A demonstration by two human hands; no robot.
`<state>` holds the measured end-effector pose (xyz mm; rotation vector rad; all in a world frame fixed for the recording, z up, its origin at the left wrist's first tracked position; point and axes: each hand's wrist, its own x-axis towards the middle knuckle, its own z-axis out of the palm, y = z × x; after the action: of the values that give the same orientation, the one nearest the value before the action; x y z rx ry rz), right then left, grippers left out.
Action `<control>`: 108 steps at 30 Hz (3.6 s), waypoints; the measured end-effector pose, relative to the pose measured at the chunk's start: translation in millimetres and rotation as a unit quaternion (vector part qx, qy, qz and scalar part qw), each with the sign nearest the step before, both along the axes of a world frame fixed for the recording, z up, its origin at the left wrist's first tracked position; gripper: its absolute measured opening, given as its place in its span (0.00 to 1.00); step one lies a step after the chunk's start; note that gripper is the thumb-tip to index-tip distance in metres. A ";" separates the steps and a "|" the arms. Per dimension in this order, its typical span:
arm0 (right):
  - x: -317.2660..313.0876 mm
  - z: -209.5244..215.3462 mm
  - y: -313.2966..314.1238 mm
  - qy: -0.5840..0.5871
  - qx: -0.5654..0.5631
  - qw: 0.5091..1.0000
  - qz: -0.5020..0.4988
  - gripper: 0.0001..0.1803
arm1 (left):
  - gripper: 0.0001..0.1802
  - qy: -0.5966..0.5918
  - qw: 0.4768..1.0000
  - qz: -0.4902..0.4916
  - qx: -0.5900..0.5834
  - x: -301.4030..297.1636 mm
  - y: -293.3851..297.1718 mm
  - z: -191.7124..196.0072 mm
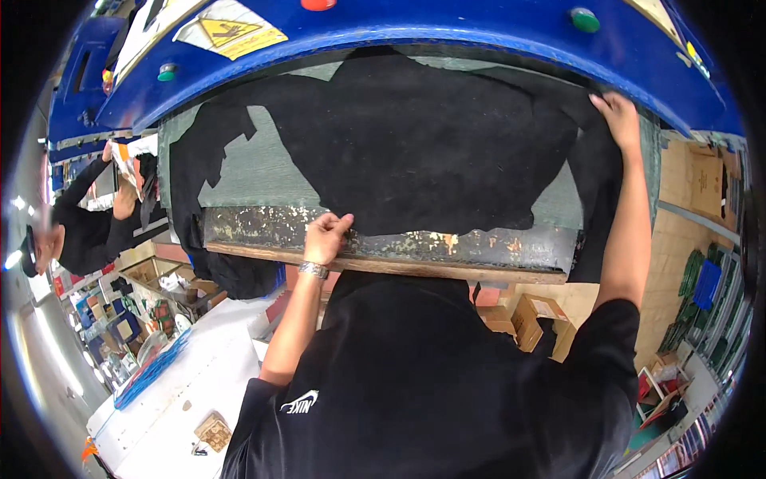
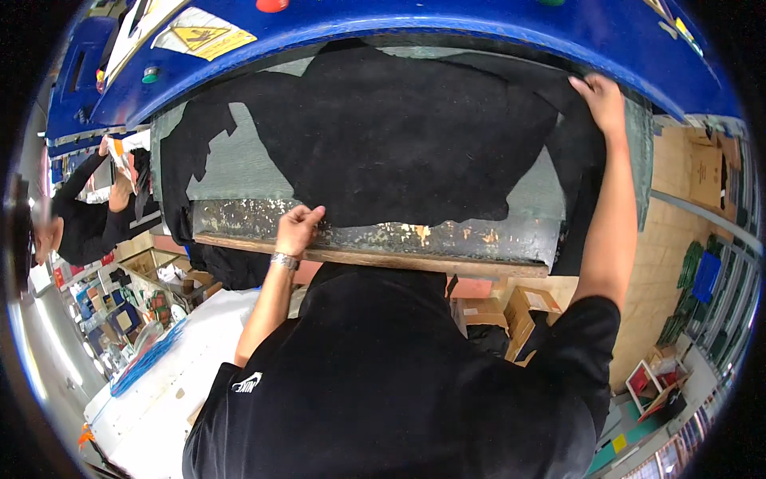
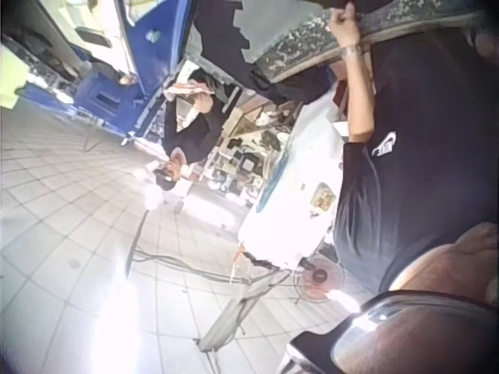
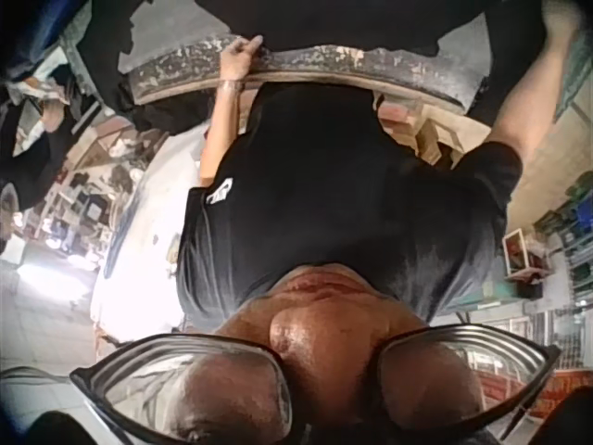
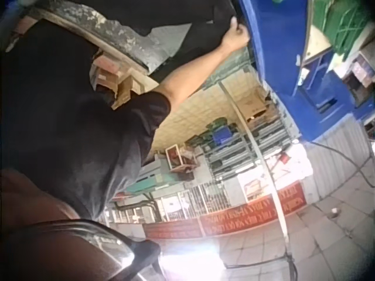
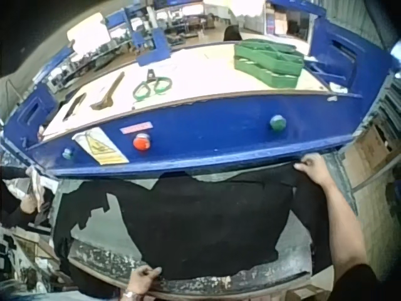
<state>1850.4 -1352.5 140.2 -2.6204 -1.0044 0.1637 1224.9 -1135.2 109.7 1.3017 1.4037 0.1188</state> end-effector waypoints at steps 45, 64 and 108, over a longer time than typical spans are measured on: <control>115.6 -36.0 -155.6 -0.157 -0.296 0.914 -0.226 0.28 | 0.20 -0.016 0.969 -0.176 -0.176 -33.7 -28.8 41.4; -339.4 74.3 177.9 0.057 0.122 0.944 0.301 0.19 | 0.24 0.332 0.899 0.066 0.277 -335.9 258.0 71.4; -446.0 138.7 345.9 -0.065 0.202 0.965 0.153 0.12 | 0.15 -0.098 0.857 -0.300 0.408 -319.6 477.4 255.4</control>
<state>1404.4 -1006.6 279.0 -2.1215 -1.3272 -0.1337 905.3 -657.8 365.1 2.3044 0.7007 0.4419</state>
